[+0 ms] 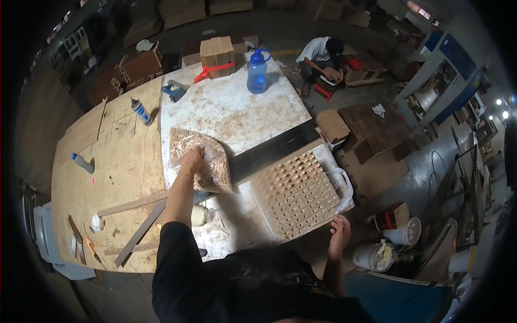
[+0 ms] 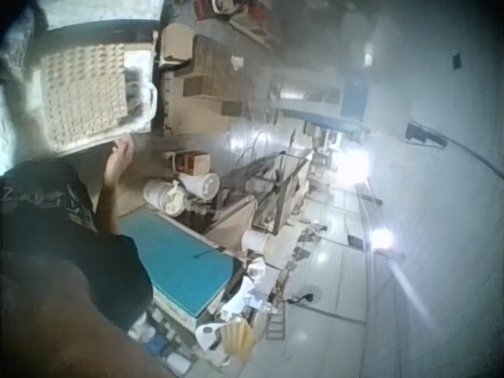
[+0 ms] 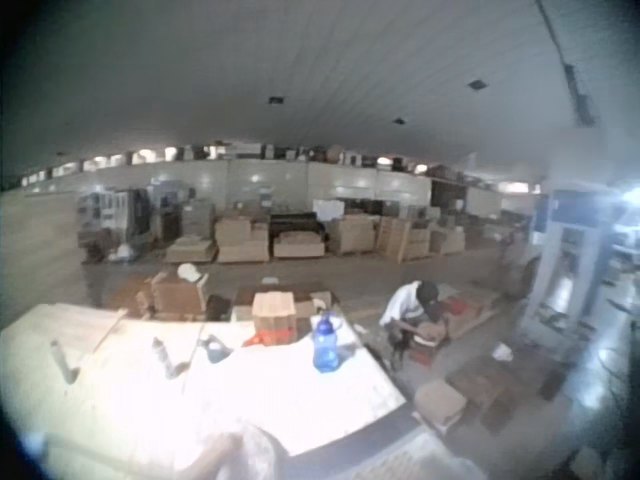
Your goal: The person places small wooden dowels into a grid-patterned wooden board by hand and applies glue from a plastic bag to secure them.
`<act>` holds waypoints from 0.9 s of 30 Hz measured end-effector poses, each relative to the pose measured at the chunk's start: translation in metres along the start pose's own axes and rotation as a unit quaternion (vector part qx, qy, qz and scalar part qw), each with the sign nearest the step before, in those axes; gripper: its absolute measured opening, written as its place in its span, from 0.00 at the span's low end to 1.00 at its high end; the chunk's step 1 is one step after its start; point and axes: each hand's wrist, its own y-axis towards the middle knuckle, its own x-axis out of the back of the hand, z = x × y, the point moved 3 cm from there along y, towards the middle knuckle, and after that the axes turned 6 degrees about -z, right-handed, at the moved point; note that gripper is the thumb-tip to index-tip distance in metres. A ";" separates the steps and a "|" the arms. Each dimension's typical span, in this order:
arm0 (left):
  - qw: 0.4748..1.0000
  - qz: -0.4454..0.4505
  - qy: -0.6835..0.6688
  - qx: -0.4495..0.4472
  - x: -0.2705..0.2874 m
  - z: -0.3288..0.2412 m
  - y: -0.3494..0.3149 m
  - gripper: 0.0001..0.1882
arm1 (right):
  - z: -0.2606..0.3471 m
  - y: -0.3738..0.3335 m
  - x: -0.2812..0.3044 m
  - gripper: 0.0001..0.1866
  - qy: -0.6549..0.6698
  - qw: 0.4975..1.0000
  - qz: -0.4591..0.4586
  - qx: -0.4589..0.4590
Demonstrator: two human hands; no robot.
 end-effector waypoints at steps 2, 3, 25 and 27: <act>1.000 0.006 -0.006 -0.029 0.017 -0.017 0.003 0.17 | 0.001 0.010 -0.004 0.17 -0.022 0.999 0.001 0.024; 1.000 0.000 -0.006 -0.026 0.022 -0.011 0.002 0.17 | 0.003 0.016 -0.012 0.15 -0.021 0.999 0.026 0.040; 0.858 -0.139 -0.494 0.008 0.085 -0.024 -0.049 0.15 | 0.096 0.053 0.027 0.08 -0.154 0.907 -0.138 0.366; 0.819 -0.117 -0.562 0.007 0.118 -0.055 -0.088 0.13 | 0.144 0.028 0.018 0.10 -0.077 0.909 -0.144 0.383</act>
